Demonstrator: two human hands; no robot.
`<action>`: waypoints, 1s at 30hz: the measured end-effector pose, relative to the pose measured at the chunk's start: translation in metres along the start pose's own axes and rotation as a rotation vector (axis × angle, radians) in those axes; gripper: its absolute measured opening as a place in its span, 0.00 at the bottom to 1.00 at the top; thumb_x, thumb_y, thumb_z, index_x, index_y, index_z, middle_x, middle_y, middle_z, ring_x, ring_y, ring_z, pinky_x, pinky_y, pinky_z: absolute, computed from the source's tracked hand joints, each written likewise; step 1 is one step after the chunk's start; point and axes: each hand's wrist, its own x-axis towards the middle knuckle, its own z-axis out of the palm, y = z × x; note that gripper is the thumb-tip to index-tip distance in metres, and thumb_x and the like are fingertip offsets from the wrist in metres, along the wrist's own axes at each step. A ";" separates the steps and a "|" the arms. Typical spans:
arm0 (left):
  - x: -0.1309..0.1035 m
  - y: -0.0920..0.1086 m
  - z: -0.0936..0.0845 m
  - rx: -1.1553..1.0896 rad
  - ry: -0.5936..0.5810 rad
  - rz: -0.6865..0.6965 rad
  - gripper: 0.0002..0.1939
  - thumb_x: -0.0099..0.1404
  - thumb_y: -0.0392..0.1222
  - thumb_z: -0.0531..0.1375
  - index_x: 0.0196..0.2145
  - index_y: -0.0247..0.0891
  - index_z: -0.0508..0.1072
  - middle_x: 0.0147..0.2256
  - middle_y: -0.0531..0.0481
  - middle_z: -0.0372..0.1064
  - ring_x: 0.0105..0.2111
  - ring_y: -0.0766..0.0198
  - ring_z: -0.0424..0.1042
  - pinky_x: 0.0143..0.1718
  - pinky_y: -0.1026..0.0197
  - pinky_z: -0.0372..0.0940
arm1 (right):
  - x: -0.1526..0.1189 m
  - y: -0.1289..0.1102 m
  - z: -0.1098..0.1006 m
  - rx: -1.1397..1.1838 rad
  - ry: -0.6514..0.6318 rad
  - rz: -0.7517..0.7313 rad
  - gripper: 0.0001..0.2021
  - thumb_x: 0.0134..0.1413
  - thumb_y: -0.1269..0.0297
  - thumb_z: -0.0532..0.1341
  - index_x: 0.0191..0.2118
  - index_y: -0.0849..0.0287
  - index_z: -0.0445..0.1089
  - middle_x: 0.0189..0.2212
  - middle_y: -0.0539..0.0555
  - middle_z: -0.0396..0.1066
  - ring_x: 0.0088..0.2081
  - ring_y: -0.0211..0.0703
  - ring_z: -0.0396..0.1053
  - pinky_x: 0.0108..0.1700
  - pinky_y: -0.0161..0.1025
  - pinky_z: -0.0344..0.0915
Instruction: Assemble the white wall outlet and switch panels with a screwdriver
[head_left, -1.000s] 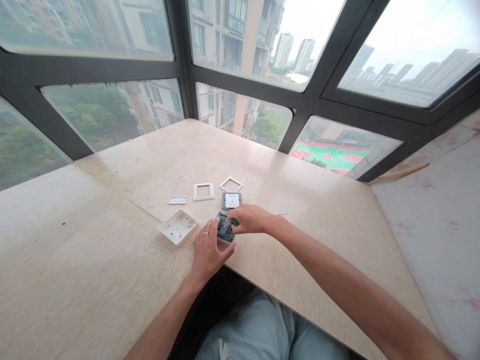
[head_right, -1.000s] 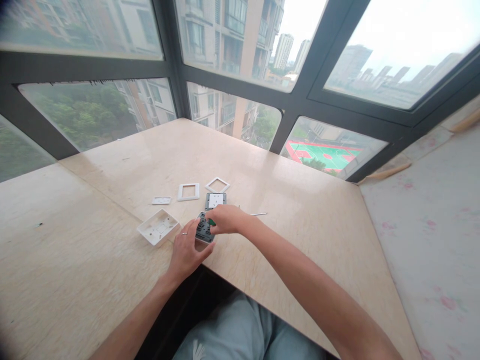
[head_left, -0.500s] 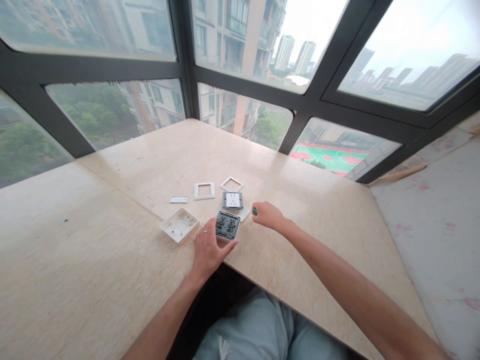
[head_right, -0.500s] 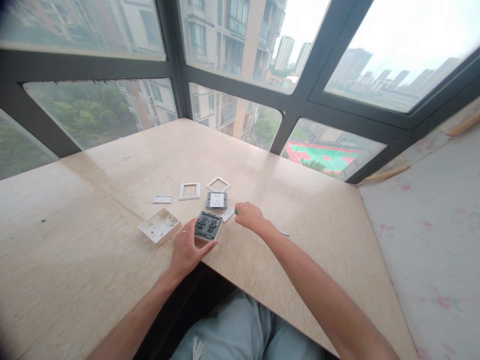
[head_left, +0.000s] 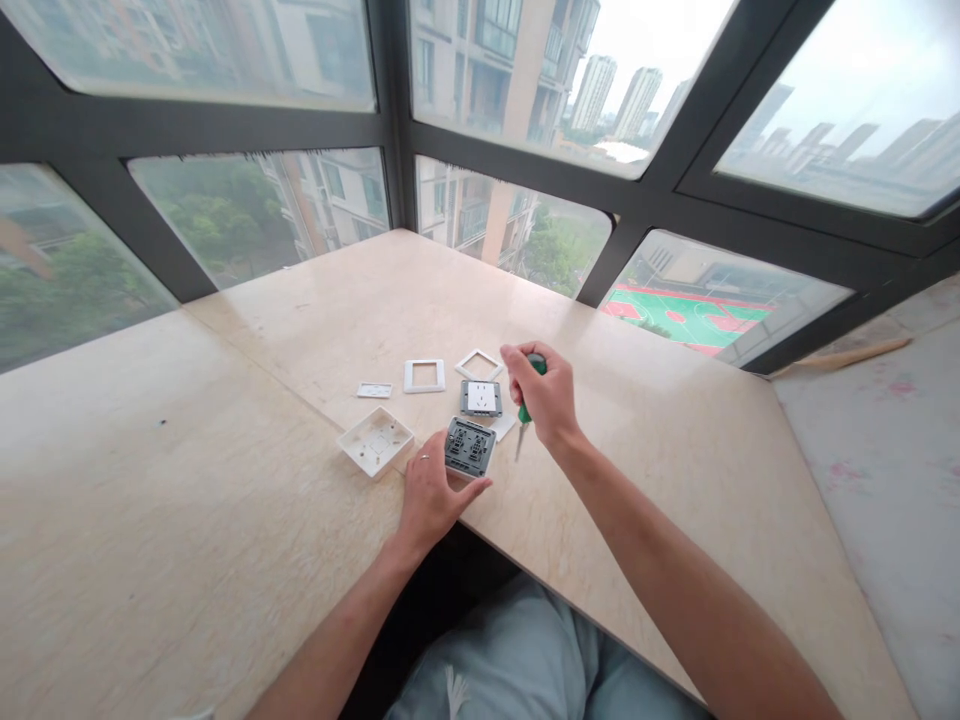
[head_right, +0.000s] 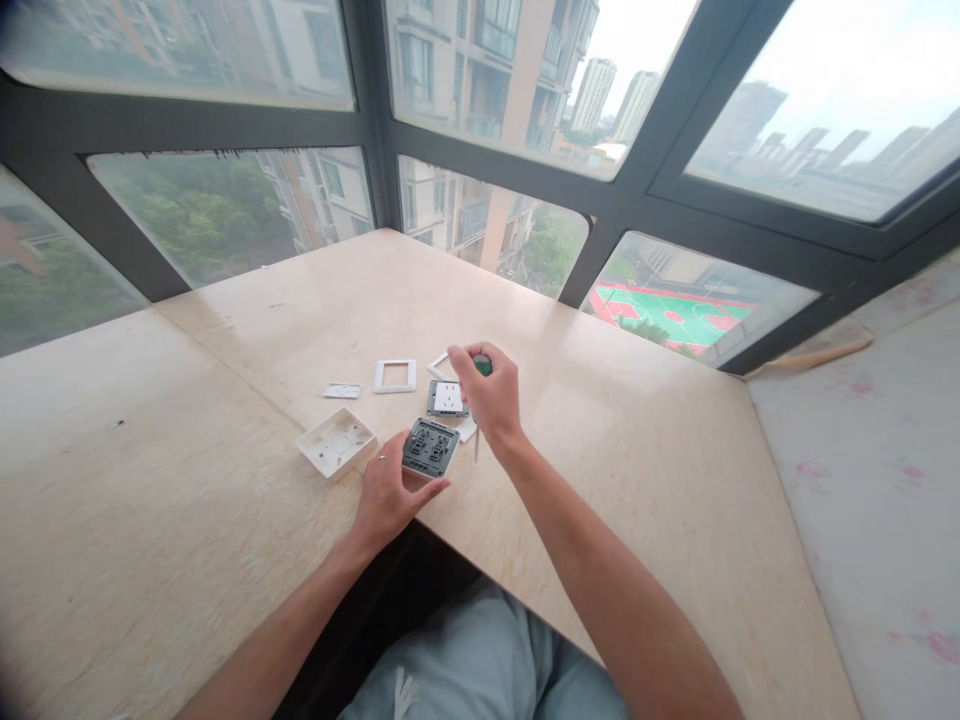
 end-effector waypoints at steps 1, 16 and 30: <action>0.000 0.000 0.000 -0.002 -0.001 -0.002 0.44 0.59 0.61 0.68 0.64 0.37 0.57 0.57 0.33 0.69 0.57 0.39 0.71 0.55 0.40 0.66 | 0.000 -0.008 0.006 0.196 0.080 -0.027 0.17 0.63 0.46 0.58 0.32 0.55 0.64 0.19 0.44 0.62 0.19 0.34 0.61 0.22 0.33 0.60; -0.003 0.004 -0.003 -0.051 -0.036 -0.032 0.50 0.58 0.57 0.70 0.67 0.38 0.49 0.61 0.32 0.65 0.60 0.39 0.68 0.57 0.39 0.64 | -0.006 -0.013 0.059 0.476 0.065 -0.110 0.19 0.56 0.46 0.67 0.29 0.55 0.65 0.17 0.42 0.63 0.20 0.33 0.60 0.24 0.32 0.59; -0.002 0.005 -0.003 -0.025 -0.023 -0.021 0.49 0.57 0.56 0.71 0.66 0.38 0.51 0.60 0.32 0.66 0.59 0.39 0.68 0.56 0.40 0.65 | -0.014 -0.015 0.055 0.501 -0.007 -0.161 0.18 0.58 0.49 0.66 0.28 0.55 0.64 0.17 0.43 0.64 0.20 0.33 0.60 0.24 0.32 0.60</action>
